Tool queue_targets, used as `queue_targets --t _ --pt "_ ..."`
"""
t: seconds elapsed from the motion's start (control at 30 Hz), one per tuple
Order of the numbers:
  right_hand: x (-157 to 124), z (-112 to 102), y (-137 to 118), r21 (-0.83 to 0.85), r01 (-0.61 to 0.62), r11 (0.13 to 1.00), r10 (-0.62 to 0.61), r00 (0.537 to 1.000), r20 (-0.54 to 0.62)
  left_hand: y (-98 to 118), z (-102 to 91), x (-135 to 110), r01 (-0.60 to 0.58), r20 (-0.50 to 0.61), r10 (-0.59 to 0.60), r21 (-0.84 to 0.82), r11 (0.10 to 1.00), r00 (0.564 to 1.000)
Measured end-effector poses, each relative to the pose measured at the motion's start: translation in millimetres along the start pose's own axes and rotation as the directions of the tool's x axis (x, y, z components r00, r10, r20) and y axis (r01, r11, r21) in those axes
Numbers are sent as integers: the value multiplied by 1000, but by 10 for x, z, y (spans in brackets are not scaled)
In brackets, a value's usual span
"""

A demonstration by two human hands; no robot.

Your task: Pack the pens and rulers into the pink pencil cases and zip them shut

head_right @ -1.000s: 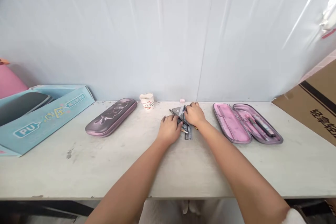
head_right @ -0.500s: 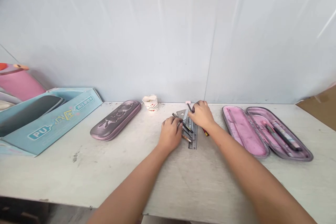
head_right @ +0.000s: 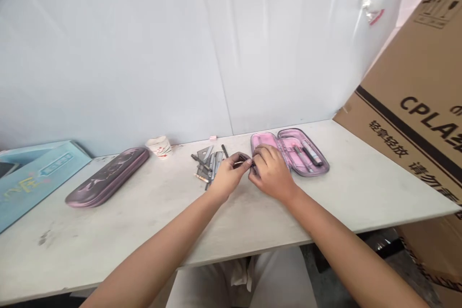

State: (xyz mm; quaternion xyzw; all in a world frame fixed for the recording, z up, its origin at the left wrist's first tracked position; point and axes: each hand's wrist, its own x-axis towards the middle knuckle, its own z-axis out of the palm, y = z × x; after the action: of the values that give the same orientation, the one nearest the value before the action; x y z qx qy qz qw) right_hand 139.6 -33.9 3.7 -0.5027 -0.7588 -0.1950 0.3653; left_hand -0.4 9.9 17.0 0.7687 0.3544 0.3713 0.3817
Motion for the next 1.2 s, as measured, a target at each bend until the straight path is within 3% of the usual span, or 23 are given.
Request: queue_targets --t 0.07,0.13,0.27,0.37,0.47,0.63,0.83,1.0,1.1,1.2 --pt "-144 -117 200 -70 -80 994 79 997 -22 129 262 114 -20 59 16 58 998 998" --pt "-303 -210 399 -173 -197 965 192 980 -47 212 537 194 -102 129 74 226 969 989" --pt "-539 -283 714 -401 -481 780 499 864 -65 223 990 251 -240 260 115 525 816 959" --pt "-598 -264 819 -448 -557 699 608 793 -37 182 1124 238 -269 292 106 604 750 950" --pt "-608 -224 832 -435 -561 705 599 799 -59 166 1069 194 -302 302 141 594 746 943" --pt "-629 -166 793 -427 -465 775 487 871 -65 126 684 18 -320 292 175 579 750 940" --pt "-582 -140 690 -401 -331 854 378 925 40 -85 -124 -236 -235 191 146 624 745 971" --pt "-280 33 259 -284 -197 938 251 953 168 -435 -918 -346 -35 -64 89 589 808 994" --pt "-29 238 -104 -187 -153 970 200 943 265 -704 -1328 -391 123 -256 21 530 839 966" --pt "207 452 -365 -141 -122 982 163 931 328 -897 -1570 -422 235 -363 -43 504 831 931"
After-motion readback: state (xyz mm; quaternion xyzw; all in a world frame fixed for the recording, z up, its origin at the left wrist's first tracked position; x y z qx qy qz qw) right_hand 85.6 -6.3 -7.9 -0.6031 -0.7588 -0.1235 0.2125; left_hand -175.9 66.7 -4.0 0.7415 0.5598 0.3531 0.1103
